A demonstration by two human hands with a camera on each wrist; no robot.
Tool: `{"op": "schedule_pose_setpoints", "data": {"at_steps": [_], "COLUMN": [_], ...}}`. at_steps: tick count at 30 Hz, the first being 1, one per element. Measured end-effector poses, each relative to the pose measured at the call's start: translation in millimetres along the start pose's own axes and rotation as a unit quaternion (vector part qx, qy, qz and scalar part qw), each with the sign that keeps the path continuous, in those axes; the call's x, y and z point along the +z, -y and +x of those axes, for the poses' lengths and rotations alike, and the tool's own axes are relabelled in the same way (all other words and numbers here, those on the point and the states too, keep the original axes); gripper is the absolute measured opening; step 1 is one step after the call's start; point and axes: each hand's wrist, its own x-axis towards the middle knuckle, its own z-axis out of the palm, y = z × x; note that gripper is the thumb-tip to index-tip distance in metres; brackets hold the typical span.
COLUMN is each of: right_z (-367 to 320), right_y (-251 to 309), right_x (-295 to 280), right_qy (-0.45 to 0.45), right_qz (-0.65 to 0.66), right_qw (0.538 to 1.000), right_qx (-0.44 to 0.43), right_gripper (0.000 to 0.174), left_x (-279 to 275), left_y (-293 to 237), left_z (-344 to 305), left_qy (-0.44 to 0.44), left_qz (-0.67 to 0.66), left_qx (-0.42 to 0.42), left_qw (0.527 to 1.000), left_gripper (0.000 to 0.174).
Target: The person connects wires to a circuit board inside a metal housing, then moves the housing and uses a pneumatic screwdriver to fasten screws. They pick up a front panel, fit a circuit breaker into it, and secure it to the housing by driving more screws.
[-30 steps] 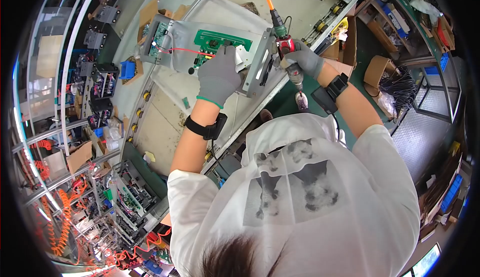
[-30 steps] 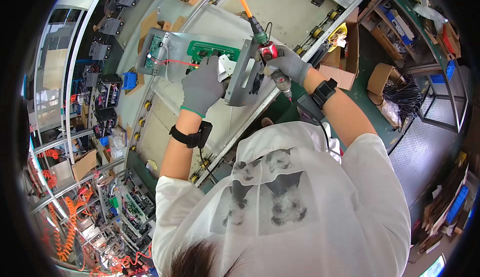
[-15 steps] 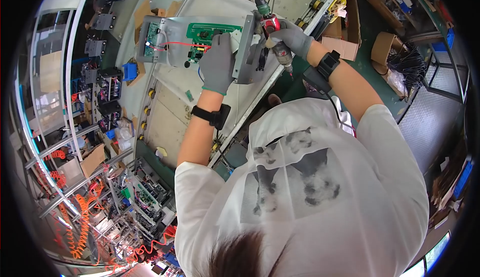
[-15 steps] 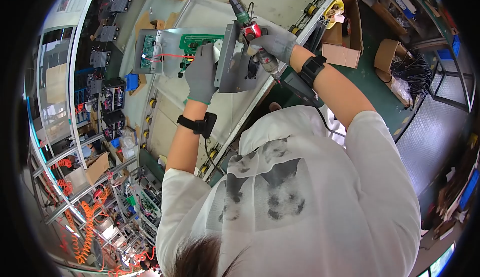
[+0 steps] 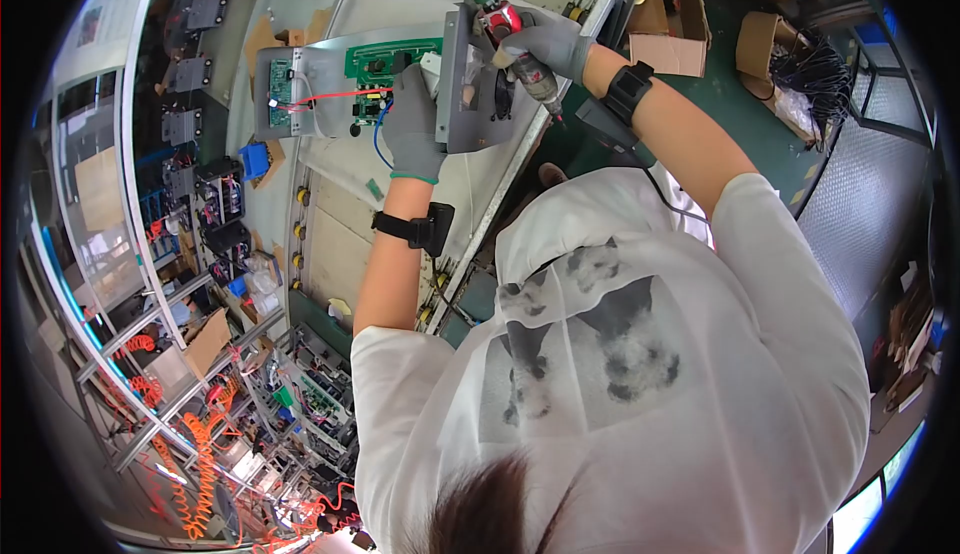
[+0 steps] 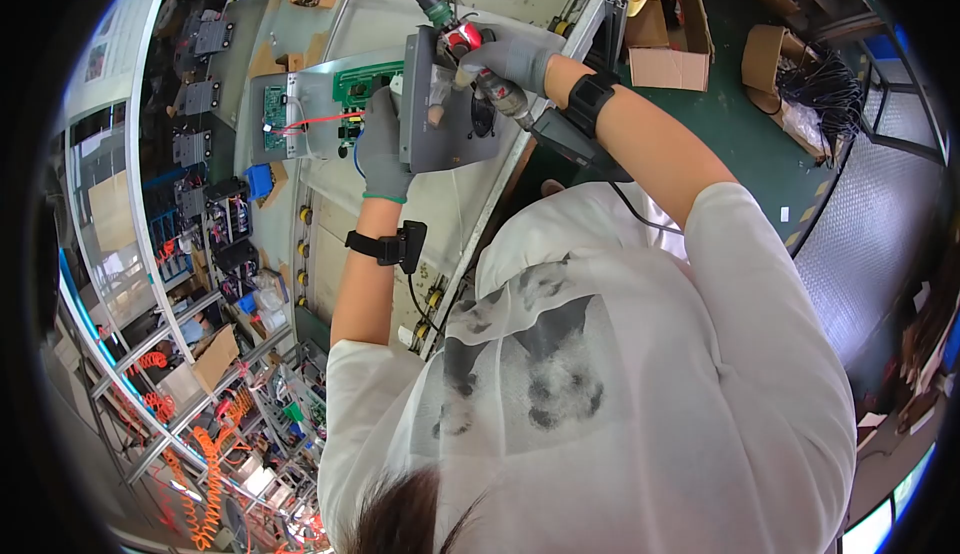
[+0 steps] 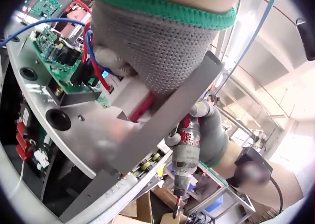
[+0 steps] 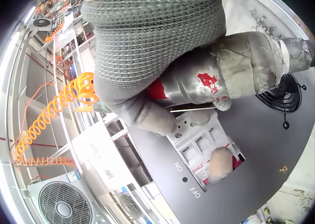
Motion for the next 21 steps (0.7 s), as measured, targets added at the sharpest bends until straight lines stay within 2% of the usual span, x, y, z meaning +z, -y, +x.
{"op": "schedule_pose_setpoints", "data": {"at_steps": [1,2,3,5,6,8,9,11,12,14,15,17,18,19,20,21], "right_z": [5,9,4,-8,-7,-6,-7,-6,-2,2,4,6,6,6,6,7], "right_y": [-4,-10,-5,11,9,2,-1,-7,-10,-21,-24,-28,-30,-33,-36,-39], "right_x": [-1,0,2,5,2,-7,-10,-12,-10,-4,-2,3,4,5,6,8], "right_qy": [0.002,0.007,0.006,-0.015,-0.016,0.015,0.019,-0.022,-0.017,-0.060,-0.081,-0.099,-0.099,-0.100,-0.138,-0.133], "right_qz": [-0.029,0.012,0.013,-0.098,-0.096,-0.177,-0.178,-0.294,-0.295,-0.236,-0.206,-0.202,-0.172,-0.142,-0.213,-0.213], "right_qw": [1.000,1.000,1.000,0.993,0.993,0.977,0.977,0.941,0.941,0.952,0.956,0.956,0.958,0.959,0.941,0.942], "right_qx": [-0.006,-0.027,-0.027,-0.058,-0.058,-0.119,-0.119,-0.163,-0.165,-0.185,-0.194,-0.190,-0.207,-0.222,-0.225,-0.223], "right_gripper": [0.042,0.031,0.031,0.043,0.043,0.057,0.057,0.085,0.085,0.083,0.082,0.079,0.078,0.076,0.073,0.073], "left_x": [-6,-8,-8,-4,-15,-52,-58,-67,-67,-64,-68,-77,-69,-62,-53,-49], "left_y": [-3,2,15,38,32,8,5,6,10,19,15,-3,-2,-3,-7,-10], "left_z": [-1,0,4,16,15,11,11,9,9,3,1,0,-2,-3,-5,-6], "left_qy": [0.003,0.014,0.015,0.082,0.084,0.222,0.219,0.299,0.294,0.270,0.265,0.288,0.185,0.184,0.183,0.183], "left_qz": [-0.016,-0.034,-0.033,-0.120,-0.119,-0.287,-0.288,-0.218,-0.218,-0.466,-0.468,-0.366,-0.034,-0.036,-0.025,-0.012], "left_qx": [0.042,0.074,0.075,0.121,0.122,0.034,0.030,-0.040,-0.045,-0.045,-0.049,-0.075,0.096,0.091,0.055,0.018], "left_qw": [0.999,0.997,0.996,0.982,0.982,0.931,0.932,0.928,0.930,0.841,0.842,0.881,0.978,0.978,0.981,0.983], "left_gripper": [0.061,0.064,0.064,0.066,0.066,0.069,0.069,0.073,0.073,0.081,0.081,0.087,0.095,0.095,0.096,0.097]}}
